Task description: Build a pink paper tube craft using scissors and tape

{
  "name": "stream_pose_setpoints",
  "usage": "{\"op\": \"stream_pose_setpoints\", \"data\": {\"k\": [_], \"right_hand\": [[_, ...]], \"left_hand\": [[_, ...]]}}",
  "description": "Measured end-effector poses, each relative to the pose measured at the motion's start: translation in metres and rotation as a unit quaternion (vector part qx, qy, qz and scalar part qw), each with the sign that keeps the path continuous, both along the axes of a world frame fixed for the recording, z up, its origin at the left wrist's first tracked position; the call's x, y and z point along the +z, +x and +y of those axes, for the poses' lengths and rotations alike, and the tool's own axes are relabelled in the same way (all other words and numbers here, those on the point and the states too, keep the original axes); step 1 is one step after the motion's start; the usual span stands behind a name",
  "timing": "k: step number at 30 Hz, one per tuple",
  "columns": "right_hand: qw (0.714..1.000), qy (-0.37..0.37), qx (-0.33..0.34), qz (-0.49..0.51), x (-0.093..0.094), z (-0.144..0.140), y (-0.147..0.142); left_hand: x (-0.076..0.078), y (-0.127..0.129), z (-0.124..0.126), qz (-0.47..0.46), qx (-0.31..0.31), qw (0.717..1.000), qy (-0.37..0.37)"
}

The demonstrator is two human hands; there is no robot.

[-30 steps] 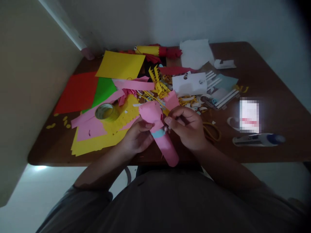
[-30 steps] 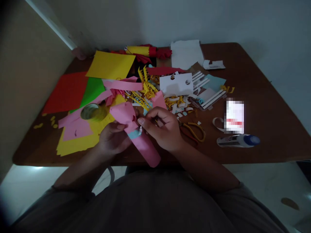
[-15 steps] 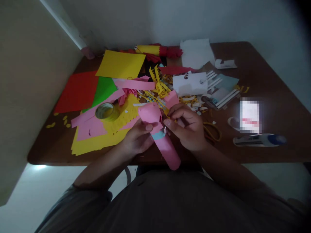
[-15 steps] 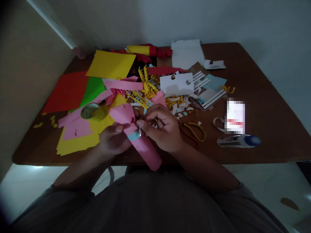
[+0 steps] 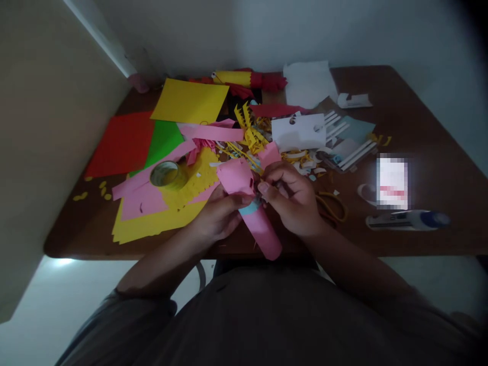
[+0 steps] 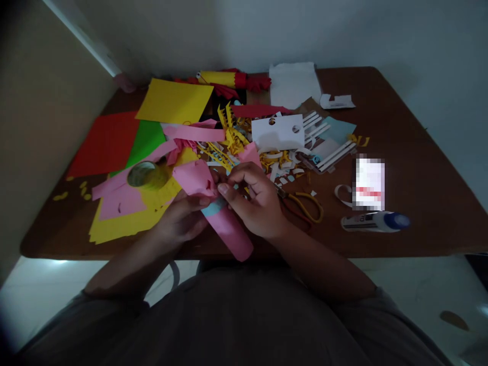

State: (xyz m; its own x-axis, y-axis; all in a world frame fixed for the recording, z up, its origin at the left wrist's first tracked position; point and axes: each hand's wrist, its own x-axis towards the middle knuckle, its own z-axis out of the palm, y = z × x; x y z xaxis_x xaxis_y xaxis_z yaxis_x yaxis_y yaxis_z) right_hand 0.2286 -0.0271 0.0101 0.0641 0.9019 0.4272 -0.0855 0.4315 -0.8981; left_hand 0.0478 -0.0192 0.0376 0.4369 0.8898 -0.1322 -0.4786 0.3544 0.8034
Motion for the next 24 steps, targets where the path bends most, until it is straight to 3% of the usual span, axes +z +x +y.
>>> {"op": "stream_pose_setpoints", "data": {"k": [9, 24], "right_hand": [[0.996, -0.084, 0.039, -0.004, -0.0001, -0.0055, 0.0000], [0.975, -0.204, 0.070, 0.055, 0.0056, -0.0083, -0.0077]], "left_hand": [[-0.0031, 0.0009, 0.0037, -0.026, -0.008, 0.999, 0.016], [-0.0036, 0.0048, 0.0041, -0.044, -0.004, 0.998, -0.046]]}}
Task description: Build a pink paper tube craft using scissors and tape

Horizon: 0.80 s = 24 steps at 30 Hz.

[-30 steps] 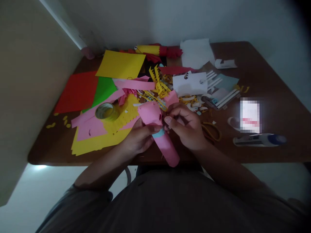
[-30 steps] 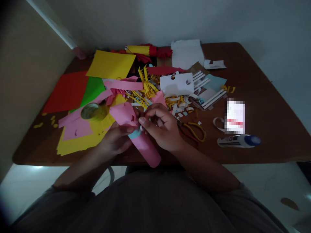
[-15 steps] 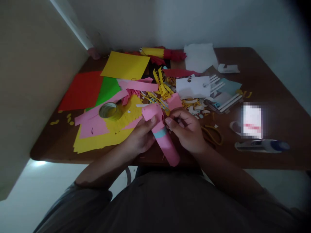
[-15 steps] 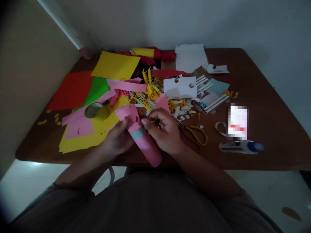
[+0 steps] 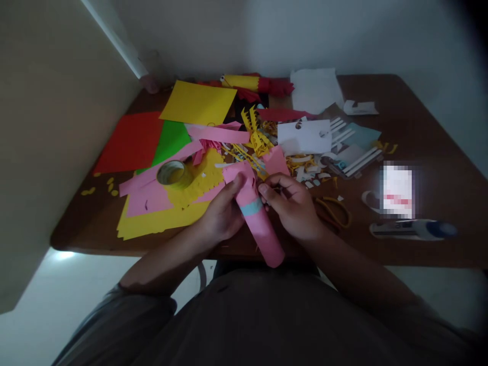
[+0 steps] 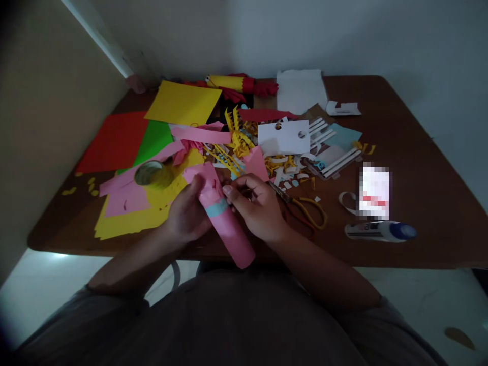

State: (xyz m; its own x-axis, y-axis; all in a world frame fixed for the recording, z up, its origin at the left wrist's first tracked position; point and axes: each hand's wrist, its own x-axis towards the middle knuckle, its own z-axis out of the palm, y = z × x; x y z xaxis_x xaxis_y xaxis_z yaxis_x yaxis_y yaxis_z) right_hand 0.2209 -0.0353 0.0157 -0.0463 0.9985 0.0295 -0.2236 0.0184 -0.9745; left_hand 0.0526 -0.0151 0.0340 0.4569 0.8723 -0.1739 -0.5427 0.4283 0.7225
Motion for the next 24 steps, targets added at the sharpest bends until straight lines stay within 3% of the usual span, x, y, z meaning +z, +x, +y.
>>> {"op": "stream_pose_setpoints", "data": {"k": [10, 16, 24], "right_hand": [[0.999, -0.017, 0.006, -0.048, -0.003, 0.002, 0.000], [0.994, 0.014, -0.019, -0.102, -0.004, 0.004, 0.002], [0.984, 0.049, -0.046, -0.167, -0.005, 0.004, 0.003]], "left_hand": [[-0.007, -0.001, 0.000, 0.020, 0.007, 1.000, 0.002], [-0.011, -0.003, -0.001, 0.079, 0.024, 0.995, 0.057], [-0.011, -0.001, -0.001, 0.102, 0.021, 0.993, 0.056]]}}
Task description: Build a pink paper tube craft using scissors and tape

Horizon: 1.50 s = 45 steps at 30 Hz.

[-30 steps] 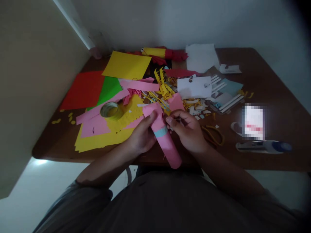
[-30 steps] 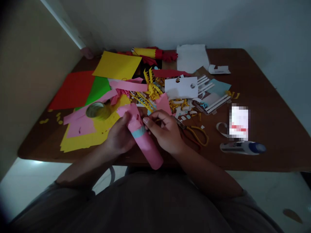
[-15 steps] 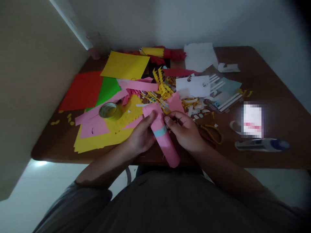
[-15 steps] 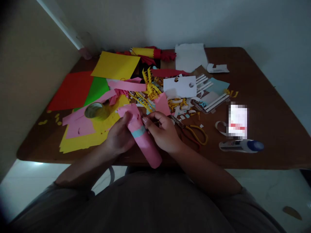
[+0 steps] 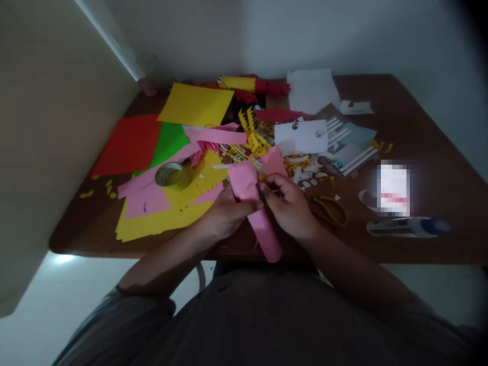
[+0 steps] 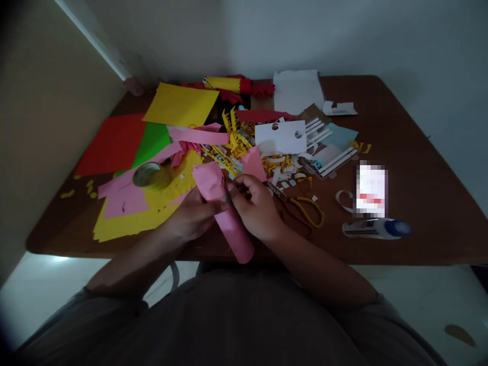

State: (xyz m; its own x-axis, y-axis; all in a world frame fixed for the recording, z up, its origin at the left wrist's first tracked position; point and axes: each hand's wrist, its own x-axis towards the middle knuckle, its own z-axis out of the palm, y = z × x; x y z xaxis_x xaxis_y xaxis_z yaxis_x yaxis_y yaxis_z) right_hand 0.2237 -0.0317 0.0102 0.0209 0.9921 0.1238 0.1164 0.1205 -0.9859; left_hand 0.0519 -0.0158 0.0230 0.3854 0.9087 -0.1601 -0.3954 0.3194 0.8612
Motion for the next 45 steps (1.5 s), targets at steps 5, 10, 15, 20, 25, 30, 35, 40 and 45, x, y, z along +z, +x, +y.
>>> {"op": "stream_pose_setpoints", "data": {"k": [5, 10, 15, 20, 25, 30, 35, 40, 45], "right_hand": [[0.999, 0.009, -0.004, -0.045, -0.006, 0.004, 0.002], [0.994, 0.073, -0.067, -0.052, -0.008, 0.006, 0.005], [0.982, 0.152, -0.062, -0.097, -0.001, 0.006, 0.009], [0.988, 0.145, -0.038, -0.034, -0.002, 0.007, 0.011], [0.997, 0.074, 0.018, 0.004, -0.005, 0.009, 0.011], [0.991, -0.042, 0.113, 0.063, 0.003, 0.009, 0.017], [0.983, -0.078, 0.149, 0.077, 0.011, 0.008, 0.024], [0.979, -0.091, 0.176, 0.056, 0.016, 0.009, 0.033], [0.973, -0.112, 0.189, 0.065, 0.012, 0.012, 0.036]], "left_hand": [[-0.001, 0.000, 0.001, -0.013, -0.001, 1.000, -0.011], [0.000, -0.006, 0.001, -0.046, -0.040, 0.998, -0.010], [0.003, -0.007, 0.000, -0.060, -0.052, 0.997, -0.001], [0.004, 0.001, 0.003, -0.052, -0.010, 0.998, 0.042], [-0.001, 0.002, 0.009, -0.030, 0.048, 0.997, 0.059], [-0.004, -0.003, 0.010, -0.024, 0.029, 0.999, 0.021], [-0.003, -0.004, 0.010, -0.029, -0.006, 0.999, 0.011], [-0.002, -0.003, 0.009, -0.037, -0.014, 0.999, 0.010], [-0.004, 0.000, 0.008, -0.039, -0.026, 0.999, 0.004]]}}
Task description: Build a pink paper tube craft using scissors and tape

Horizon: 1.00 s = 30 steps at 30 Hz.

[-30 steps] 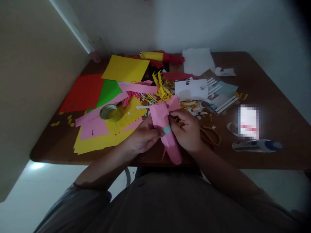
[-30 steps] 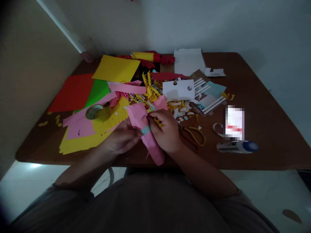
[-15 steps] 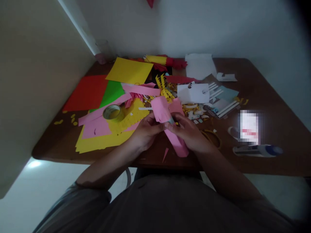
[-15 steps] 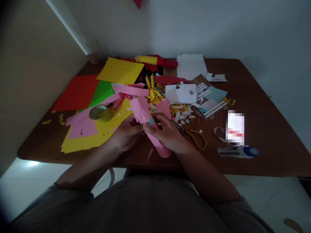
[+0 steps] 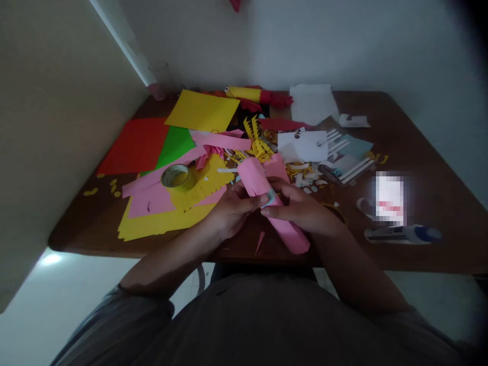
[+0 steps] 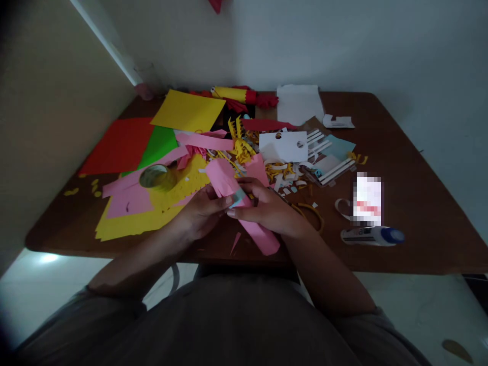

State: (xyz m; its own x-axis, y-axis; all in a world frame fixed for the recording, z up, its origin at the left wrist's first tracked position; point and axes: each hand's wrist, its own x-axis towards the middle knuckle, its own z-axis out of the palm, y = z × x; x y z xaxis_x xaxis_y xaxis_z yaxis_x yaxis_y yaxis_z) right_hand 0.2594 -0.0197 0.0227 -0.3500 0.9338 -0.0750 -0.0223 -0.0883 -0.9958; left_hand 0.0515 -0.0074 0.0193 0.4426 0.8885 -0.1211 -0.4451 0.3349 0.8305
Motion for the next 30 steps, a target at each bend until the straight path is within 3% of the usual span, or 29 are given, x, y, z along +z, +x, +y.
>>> {"op": "stream_pose_setpoints", "data": {"k": [7, 18, 23, 26, 30], "right_hand": [[0.996, -0.008, -0.028, 0.089, -0.011, -0.001, -0.011], [0.994, 0.064, -0.085, 0.017, -0.018, -0.004, -0.024], [0.995, 0.066, -0.074, -0.028, -0.018, -0.004, -0.024], [0.997, 0.016, -0.072, -0.029, -0.011, -0.006, -0.020], [0.996, -0.080, 0.043, 0.023, 0.005, -0.006, -0.007]], "left_hand": [[0.003, -0.001, 0.003, 0.018, 0.046, 0.998, 0.029], [0.007, -0.002, 0.005, -0.012, 0.110, 0.994, 0.019], [0.005, -0.005, 0.007, 0.006, 0.110, 0.994, 0.025], [0.006, -0.009, 0.011, 0.028, 0.106, 0.993, 0.050], [0.011, -0.015, 0.015, 0.017, 0.104, 0.987, 0.119]]}}
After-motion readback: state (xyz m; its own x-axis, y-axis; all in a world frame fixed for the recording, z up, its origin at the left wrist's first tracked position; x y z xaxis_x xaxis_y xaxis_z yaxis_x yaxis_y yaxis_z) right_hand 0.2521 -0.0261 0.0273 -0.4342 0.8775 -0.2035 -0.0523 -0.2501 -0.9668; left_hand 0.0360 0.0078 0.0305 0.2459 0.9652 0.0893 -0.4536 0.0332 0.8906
